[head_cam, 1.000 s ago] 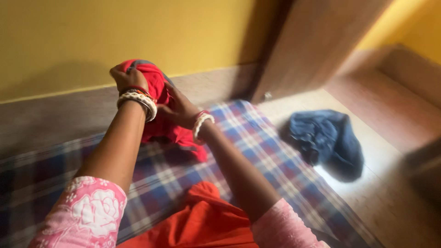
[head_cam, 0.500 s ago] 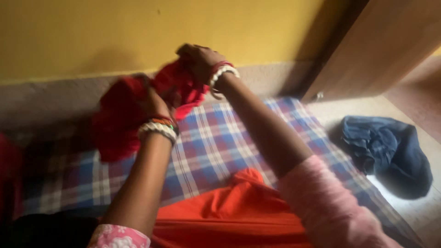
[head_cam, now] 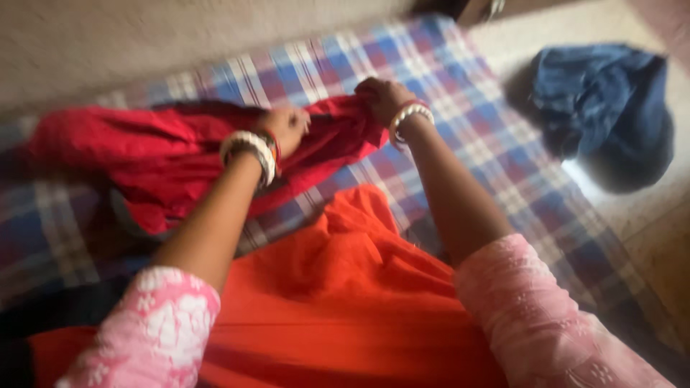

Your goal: The person folds a pair of light blue striped trousers on a plaid bedsheet, then places them into a red suitcase. They then fold a red and grey t-shirt on the same bedsheet.

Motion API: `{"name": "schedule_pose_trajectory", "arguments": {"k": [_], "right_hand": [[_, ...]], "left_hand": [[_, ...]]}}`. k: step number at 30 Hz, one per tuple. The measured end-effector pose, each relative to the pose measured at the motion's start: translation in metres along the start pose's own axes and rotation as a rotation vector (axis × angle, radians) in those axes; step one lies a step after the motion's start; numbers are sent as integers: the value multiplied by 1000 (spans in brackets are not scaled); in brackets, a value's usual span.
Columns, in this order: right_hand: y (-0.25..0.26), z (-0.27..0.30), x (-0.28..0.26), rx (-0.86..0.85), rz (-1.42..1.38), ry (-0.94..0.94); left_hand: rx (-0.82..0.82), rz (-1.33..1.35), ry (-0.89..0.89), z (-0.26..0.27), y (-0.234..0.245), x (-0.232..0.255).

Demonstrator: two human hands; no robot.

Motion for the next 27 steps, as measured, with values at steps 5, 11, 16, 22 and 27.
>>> {"name": "schedule_pose_trajectory", "arguments": {"k": [5, 11, 16, 22, 27], "right_hand": [[-72, -8, 67, -1, -180, -128], [-129, -1, 133, -29, -506, -24], [-113, -5, 154, -99, -746, -176], [-93, -1, 192, 21, -896, -447], [-97, 6, 220, 254, -767, -395]], "left_hand": [[14, -597, 269, -7, 0, 5], [-27, -629, 391, -7, -5, -8], [-157, -772, 430, -32, 1, -5], [41, -600, 278, -96, 11, 7], [489, -342, -173, -120, -38, 34]]}}
Point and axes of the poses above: each hand's wrist, its own z-axis away from the middle knuckle, its own y-axis out of the back of the hand, x = y × z, the point moved 2 cm from there along -z, towards the middle knuckle, and after that the axes turned 5 degrees about -x, right-handed, at the moved point
